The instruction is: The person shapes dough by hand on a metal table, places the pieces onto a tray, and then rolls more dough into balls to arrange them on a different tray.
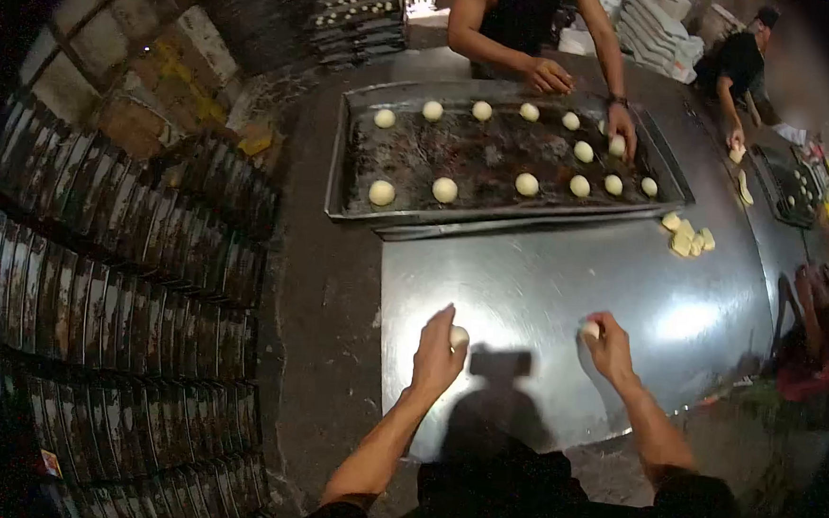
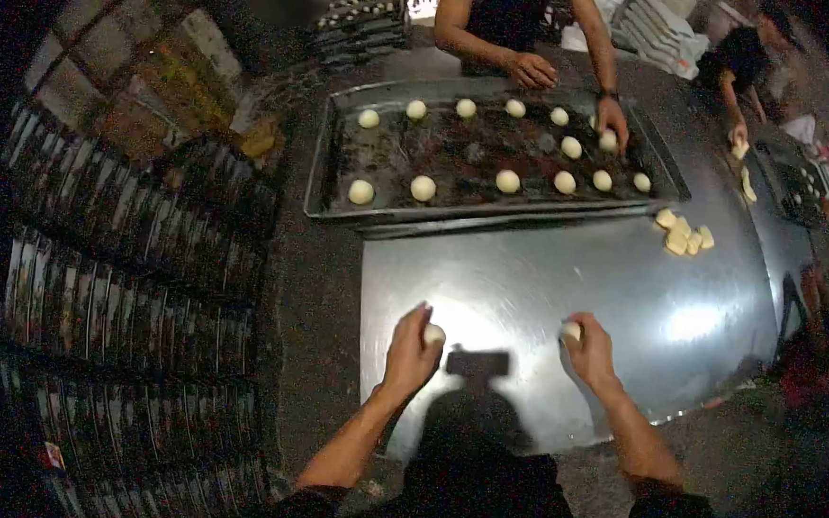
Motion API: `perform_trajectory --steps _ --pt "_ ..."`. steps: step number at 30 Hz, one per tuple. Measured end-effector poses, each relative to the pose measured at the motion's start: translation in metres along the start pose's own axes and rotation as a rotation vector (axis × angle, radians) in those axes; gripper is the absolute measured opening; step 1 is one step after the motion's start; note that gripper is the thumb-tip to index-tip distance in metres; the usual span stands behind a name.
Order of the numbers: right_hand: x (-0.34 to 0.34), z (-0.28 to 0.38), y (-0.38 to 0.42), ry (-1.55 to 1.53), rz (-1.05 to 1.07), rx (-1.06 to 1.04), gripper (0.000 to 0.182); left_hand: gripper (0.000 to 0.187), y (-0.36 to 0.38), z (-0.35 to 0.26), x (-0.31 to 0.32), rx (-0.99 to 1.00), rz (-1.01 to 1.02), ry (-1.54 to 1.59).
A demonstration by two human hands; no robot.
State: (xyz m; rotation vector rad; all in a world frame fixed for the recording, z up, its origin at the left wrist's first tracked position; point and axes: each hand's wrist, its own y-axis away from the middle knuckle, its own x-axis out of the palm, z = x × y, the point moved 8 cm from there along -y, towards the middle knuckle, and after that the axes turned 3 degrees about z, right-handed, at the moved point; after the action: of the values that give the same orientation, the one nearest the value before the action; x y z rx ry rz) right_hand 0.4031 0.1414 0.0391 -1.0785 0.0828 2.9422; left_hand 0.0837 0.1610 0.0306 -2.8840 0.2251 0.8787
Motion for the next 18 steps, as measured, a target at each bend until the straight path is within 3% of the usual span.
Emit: perform_trajectory --steps 1,3,5,7,9,11,12,13,14,15,17,18 --pt "0.002 0.03 -0.037 -0.158 0.025 0.054 0.023 0.056 -0.009 -0.004 0.0 0.041 0.102 -0.167" --pt "-0.008 0.137 -0.106 -0.281 -0.036 -0.313 0.032 0.031 -0.01 0.006 0.019 0.083 0.275 -0.303" --pt "-0.023 0.222 -0.172 -0.253 -0.256 -0.555 0.03 0.028 -0.019 0.012 0.011 0.076 0.279 -0.163" --pt "-0.019 0.269 -0.234 -0.311 -0.422 -0.624 0.031 0.032 -0.029 0.019 -0.006 -0.035 0.177 -0.118" --pt "0.028 0.266 -0.307 -0.258 -0.398 -0.536 0.029 0.033 -0.037 0.029 -0.016 -0.457 0.257 0.347" --pt "0.134 0.203 -0.382 0.126 -0.016 -0.356 0.027 0.037 -0.068 -0.002 -0.055 -0.405 0.146 0.402" --pt "0.145 0.201 -0.372 0.339 -0.009 -0.341 0.032 0.037 -0.088 -0.011 -0.076 -0.399 0.074 0.289" --pt "0.154 0.196 -0.361 0.553 -0.004 -0.314 0.037 0.038 -0.116 -0.013 -0.098 -0.243 0.007 0.154" --pt "0.174 0.193 -0.374 0.555 -0.162 -0.633 0.042 0.04 -0.141 -0.017 -0.117 -0.221 -0.088 0.2" --pt "0.135 0.232 -0.333 0.429 -0.16 -0.573 0.041 0.04 -0.164 -0.042 -0.141 -0.151 -0.199 0.064" --pt "0.084 0.263 -0.265 0.191 -0.287 -0.805 0.032 0.036 -0.216 -0.063 -0.167 -0.001 -0.335 -0.238" --pt "0.092 0.253 -0.256 0.346 0.002 -0.612 0.024 0.033 -0.244 -0.043 -0.17 -0.065 -0.385 -0.278"
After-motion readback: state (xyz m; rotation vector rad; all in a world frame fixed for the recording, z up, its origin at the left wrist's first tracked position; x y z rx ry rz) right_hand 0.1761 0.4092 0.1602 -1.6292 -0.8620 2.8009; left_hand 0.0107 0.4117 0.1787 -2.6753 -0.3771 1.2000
